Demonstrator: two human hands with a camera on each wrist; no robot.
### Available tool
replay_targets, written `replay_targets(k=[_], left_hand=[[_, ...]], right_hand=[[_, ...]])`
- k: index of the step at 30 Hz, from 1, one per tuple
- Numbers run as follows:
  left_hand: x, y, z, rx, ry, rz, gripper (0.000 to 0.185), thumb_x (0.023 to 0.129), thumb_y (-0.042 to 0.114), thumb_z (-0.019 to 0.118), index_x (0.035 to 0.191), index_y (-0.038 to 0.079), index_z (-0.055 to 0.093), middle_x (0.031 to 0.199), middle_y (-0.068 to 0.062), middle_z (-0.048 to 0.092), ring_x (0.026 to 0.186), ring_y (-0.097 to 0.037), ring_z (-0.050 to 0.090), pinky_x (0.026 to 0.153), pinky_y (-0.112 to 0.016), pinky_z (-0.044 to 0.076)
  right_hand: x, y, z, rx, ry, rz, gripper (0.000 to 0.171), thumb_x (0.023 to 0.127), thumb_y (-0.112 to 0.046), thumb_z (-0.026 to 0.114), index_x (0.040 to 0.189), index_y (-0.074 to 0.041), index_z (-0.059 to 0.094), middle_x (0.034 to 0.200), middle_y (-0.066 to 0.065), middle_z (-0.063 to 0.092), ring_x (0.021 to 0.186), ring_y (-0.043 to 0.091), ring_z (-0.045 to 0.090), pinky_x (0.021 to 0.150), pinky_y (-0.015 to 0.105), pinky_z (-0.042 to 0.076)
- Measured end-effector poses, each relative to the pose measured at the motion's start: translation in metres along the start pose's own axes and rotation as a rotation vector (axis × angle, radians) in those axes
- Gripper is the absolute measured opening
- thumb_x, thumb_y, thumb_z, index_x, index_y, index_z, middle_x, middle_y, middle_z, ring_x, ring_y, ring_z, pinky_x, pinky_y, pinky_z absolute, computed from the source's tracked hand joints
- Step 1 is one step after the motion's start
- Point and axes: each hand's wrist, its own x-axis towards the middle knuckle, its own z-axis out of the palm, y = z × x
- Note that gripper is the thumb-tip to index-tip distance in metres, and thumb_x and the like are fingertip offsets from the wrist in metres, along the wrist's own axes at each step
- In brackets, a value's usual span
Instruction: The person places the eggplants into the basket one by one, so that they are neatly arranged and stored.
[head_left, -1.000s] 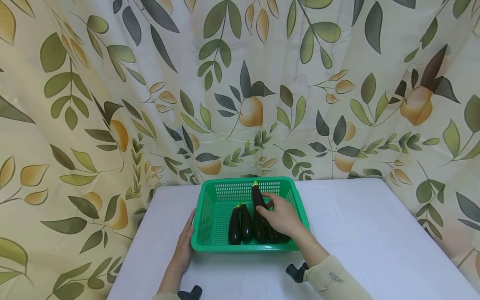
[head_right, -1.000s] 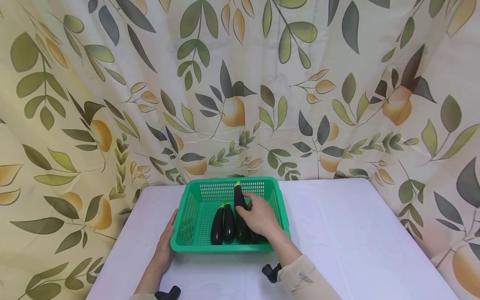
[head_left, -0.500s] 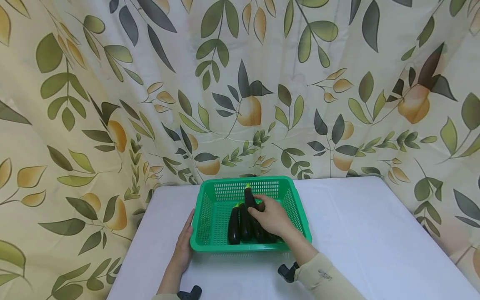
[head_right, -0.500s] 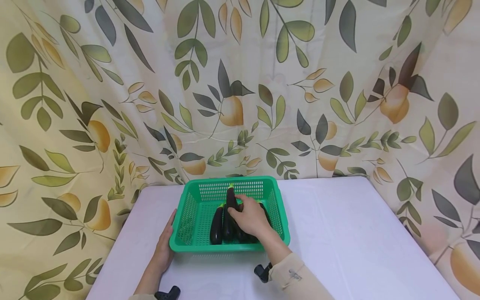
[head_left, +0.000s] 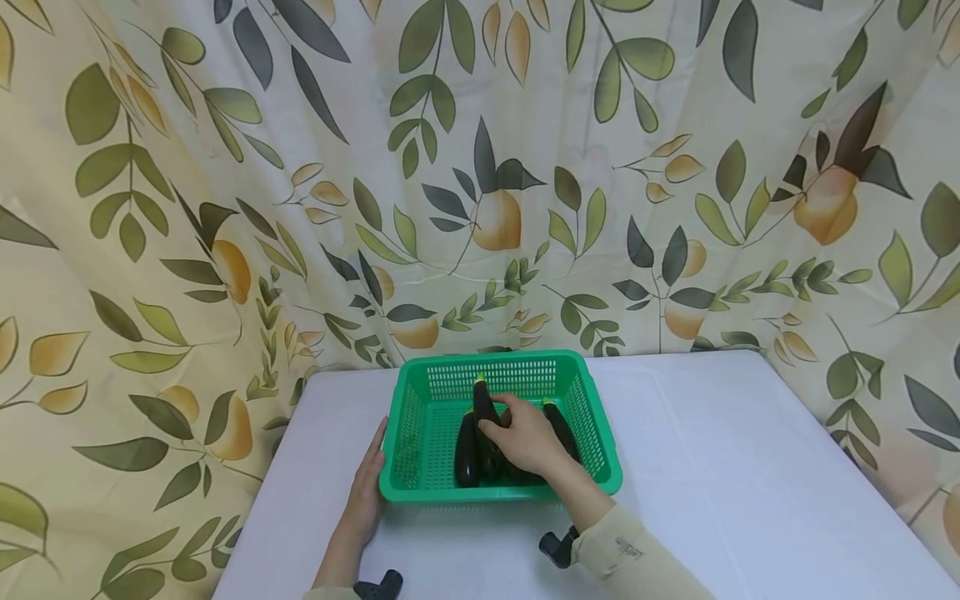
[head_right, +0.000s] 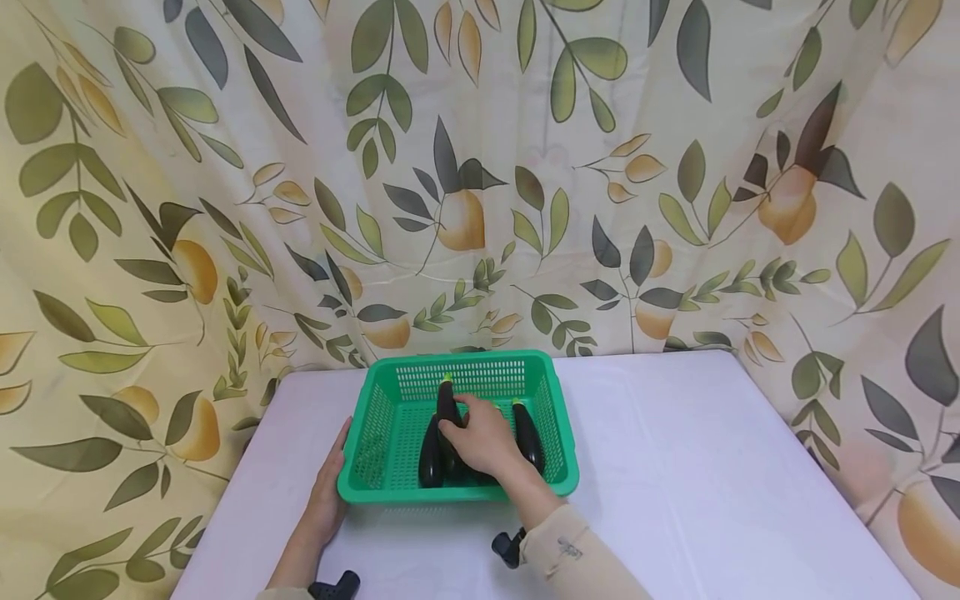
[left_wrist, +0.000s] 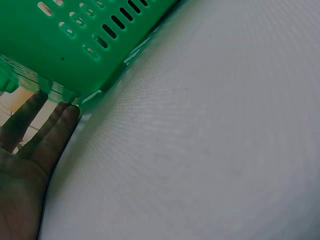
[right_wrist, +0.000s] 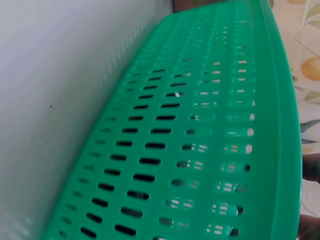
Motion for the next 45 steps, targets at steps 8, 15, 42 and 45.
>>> replay_targets(k=[8, 15, 42, 45], left_hand=[[0.001, -0.001, -0.001, 0.006, 0.002, 0.005, 0.053, 0.112, 0.043, 0.017, 0.166, 0.038, 0.021, 0.174, 0.01, 0.018, 0.164, -0.027, 0.007, 0.125, -0.07, 0.003], [0.0, -0.002, 0.0, 0.018, 0.008, -0.004, 0.052, 0.112, 0.045, 0.017, 0.164, 0.042, 0.022, 0.173, 0.012, 0.019, 0.164, -0.026, 0.007, 0.125, -0.07, 0.004], [-0.001, 0.001, -0.001, 0.024, -0.006, 0.004, 0.052, 0.113, 0.044, 0.018, 0.164, 0.041, 0.022, 0.174, 0.009, 0.019, 0.164, -0.029, 0.008, 0.125, -0.07, 0.006], [0.0, 0.001, 0.0, 0.023, -0.005, -0.001, 0.051, 0.113, 0.044, 0.018, 0.164, 0.043, 0.022, 0.174, 0.01, 0.02, 0.164, -0.027, 0.009, 0.125, -0.069, 0.005]], right_hand=[[0.002, -0.002, 0.013, -0.012, -0.015, -0.014, 0.052, 0.1, -0.032, 0.067, 0.146, -0.008, 0.057, 0.095, 0.008, 0.069, 0.074, 0.018, 0.06, 0.06, 0.031, 0.048], [0.004, -0.004, 0.024, -0.017, -0.029, -0.035, 0.052, 0.101, -0.032, 0.066, 0.146, -0.007, 0.056, 0.087, 0.003, 0.064, 0.07, 0.017, 0.056, 0.057, 0.031, 0.044], [0.007, -0.011, 0.048, -0.06, -0.042, -0.023, 0.052, 0.101, -0.03, 0.065, 0.144, -0.001, 0.057, 0.123, 0.017, 0.072, 0.099, 0.025, 0.068, 0.077, 0.04, 0.058], [0.008, -0.011, 0.051, -0.069, -0.042, -0.012, 0.052, 0.102, -0.03, 0.065, 0.144, -0.001, 0.056, 0.133, 0.019, 0.068, 0.108, 0.029, 0.068, 0.086, 0.047, 0.059]])
